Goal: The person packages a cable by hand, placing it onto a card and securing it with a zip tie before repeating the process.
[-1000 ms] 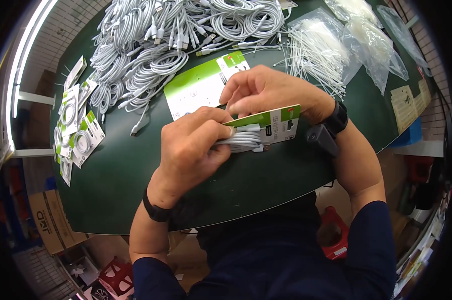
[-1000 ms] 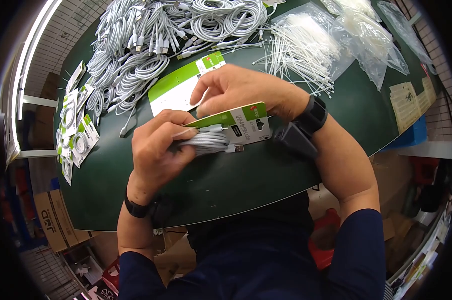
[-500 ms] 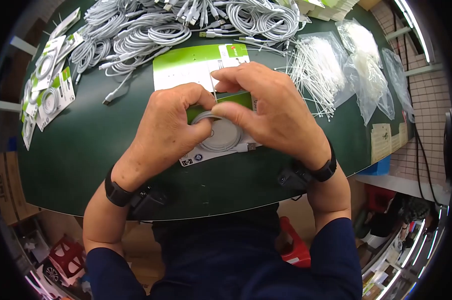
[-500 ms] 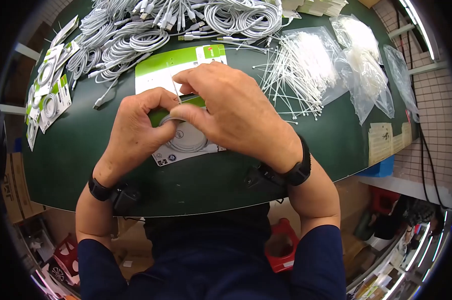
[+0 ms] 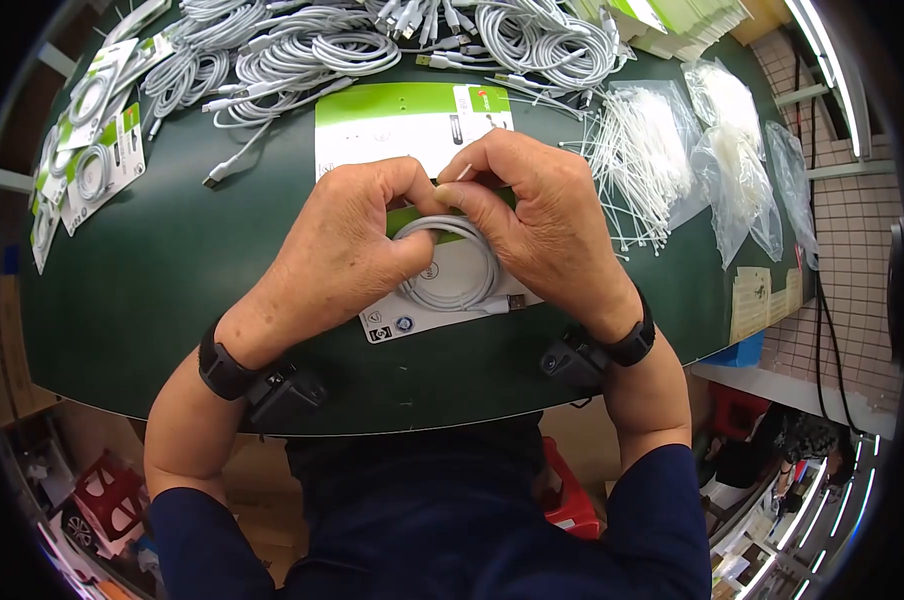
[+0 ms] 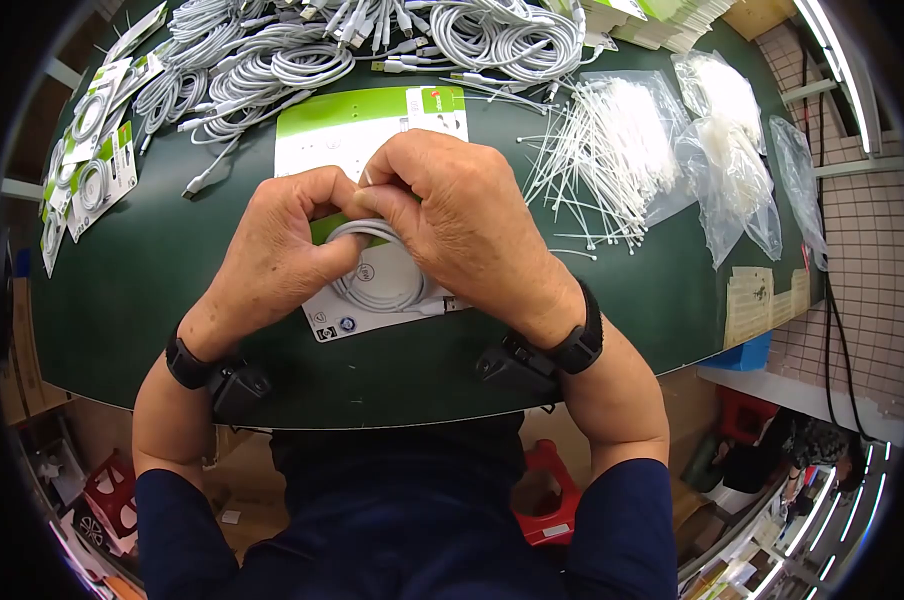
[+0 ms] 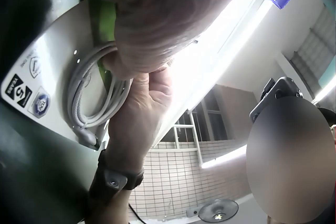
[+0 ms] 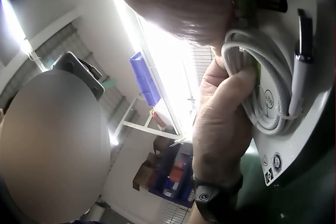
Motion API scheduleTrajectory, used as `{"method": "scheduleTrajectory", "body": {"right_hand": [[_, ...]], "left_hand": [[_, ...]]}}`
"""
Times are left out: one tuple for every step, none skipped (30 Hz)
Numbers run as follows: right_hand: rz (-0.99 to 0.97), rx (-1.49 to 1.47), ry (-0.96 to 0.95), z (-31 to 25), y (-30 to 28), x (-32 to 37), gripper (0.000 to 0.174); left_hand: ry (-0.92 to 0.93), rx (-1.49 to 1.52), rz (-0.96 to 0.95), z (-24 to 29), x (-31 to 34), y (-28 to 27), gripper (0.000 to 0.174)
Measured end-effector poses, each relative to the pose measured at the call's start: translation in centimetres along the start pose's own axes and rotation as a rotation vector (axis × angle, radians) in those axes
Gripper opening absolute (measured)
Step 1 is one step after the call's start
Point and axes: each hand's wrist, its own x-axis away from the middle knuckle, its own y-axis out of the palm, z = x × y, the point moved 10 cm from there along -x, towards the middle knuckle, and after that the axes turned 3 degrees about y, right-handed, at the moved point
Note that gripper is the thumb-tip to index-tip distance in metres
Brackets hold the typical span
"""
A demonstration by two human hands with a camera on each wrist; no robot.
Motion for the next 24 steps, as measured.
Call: {"method": "scheduleTrajectory", "body": {"right_hand": [[0.032, 0.014, -0.035, -0.4, -0.2, 0.0, 0.009], [0.03, 0.013, -0.035, -0.4, -0.1, 0.0, 0.009], [0.052, 0.053, -0.075, -0.9, -0.3, 0.0, 0.01], [0.074, 0.093, -0.116, -1.4, -0.4, 0.0, 0.011], [0.097, 0.132, -0.156, -1.8, -0.5, 0.1, 0.012], [0.096, 0.131, -0.154, -1.8, -0.4, 0.1, 0.012], [0.104, 0.166, -0.16, -1.9, -0.4, 0.1, 0.013], [0.113, 0.202, -0.168, -2.0, -0.4, 0.1, 0.014], [0.122, 0.238, -0.176, -2.1, -0.3, 0.2, 0.014], [0.122, 0.237, -0.173, -2.0, -0.3, 0.1, 0.014], [0.135, 0.25, -0.193, -2.1, -0.3, 0.2, 0.014], [0.148, 0.264, -0.212, -2.3, -0.3, 0.2, 0.014], [0.161, 0.277, -0.232, -2.5, -0.3, 0.3, 0.014], [0.161, 0.277, -0.229, -2.5, -0.3, 0.3, 0.014], [0.165, 0.279, -0.23, -2.5, -0.3, 0.3, 0.014], [0.17, 0.281, -0.231, -2.6, -0.3, 0.3, 0.014], [0.175, 0.284, -0.233, -2.6, -0.3, 0.3, 0.014], [0.176, 0.283, -0.232, -2.5, -0.3, 0.3, 0.014], [0.179, 0.285, -0.232, -2.5, -0.4, 0.3, 0.014], [0.183, 0.288, -0.232, -2.4, -0.4, 0.3, 0.014], [0.187, 0.29, -0.232, -2.4, -0.4, 0.3, 0.014], [0.188, 0.29, -0.23, -2.3, -0.4, 0.3, 0.014], [0.191, 0.302, -0.229, -2.3, -0.4, 0.3, 0.014], [0.193, 0.314, -0.229, -2.2, -0.4, 0.3, 0.013]], "left_hand": [[0.043, 0.011, 0.027, 0.1, 0.0, -0.1, 0.016], [0.084, 0.024, 0.053, 0.4, 0.0, -0.2, 0.016], [0.082, 0.025, 0.053, 0.4, 0.1, -0.1, 0.016], [0.087, 0.037, 0.053, 0.4, 0.1, 0.0, 0.016], [0.091, 0.048, 0.052, 0.5, 0.1, 0.0, 0.016], [0.096, 0.059, 0.051, 0.6, 0.1, 0.1, 0.016], [0.093, 0.061, 0.048, 0.6, 0.1, 0.1, 0.016], [0.089, 0.059, 0.042, 0.5, 0.1, 0.2, 0.016], [0.084, 0.057, 0.036, 0.5, 0.1, 0.3, 0.016], [0.08, 0.054, 0.03, 0.4, 0.2, 0.5, 0.016], [0.078, 0.055, 0.028, 0.4, 0.1, 0.5, 0.016], [0.084, 0.053, 0.029, 0.4, 0.1, 0.5, 0.016], [0.091, 0.052, 0.03, 0.5, 0.1, 0.5, 0.016], [0.098, 0.05, 0.031, 0.5, 0.1, 0.5, 0.017], [0.097, 0.051, 0.03, 0.5, 0.1, 0.6, 0.017], [0.091, 0.063, 0.023, 0.4, 0.1, 0.7, 0.017], [0.087, 0.075, 0.017, 0.3, 0.1, 0.8, 0.016], [0.081, 0.087, 0.01, 0.2, 0.1, 0.8, 0.016], [0.08, 0.087, 0.009, 0.2, 0.1, 0.9, 0.016], [0.081, 0.089, 0.008, 0.2, 0.1, 0.9, 0.016], [0.082, 0.091, 0.007, 0.2, 0.1, 0.9, 0.016], [0.083, 0.093, 0.005, 0.2, 0.0, 0.9, 0.016], [0.081, 0.093, 0.003, 0.1, 0.0, 1.0, 0.016], [0.089, 0.09, 0.007, 0.2, 0.0, 1.0, 0.015]]}}
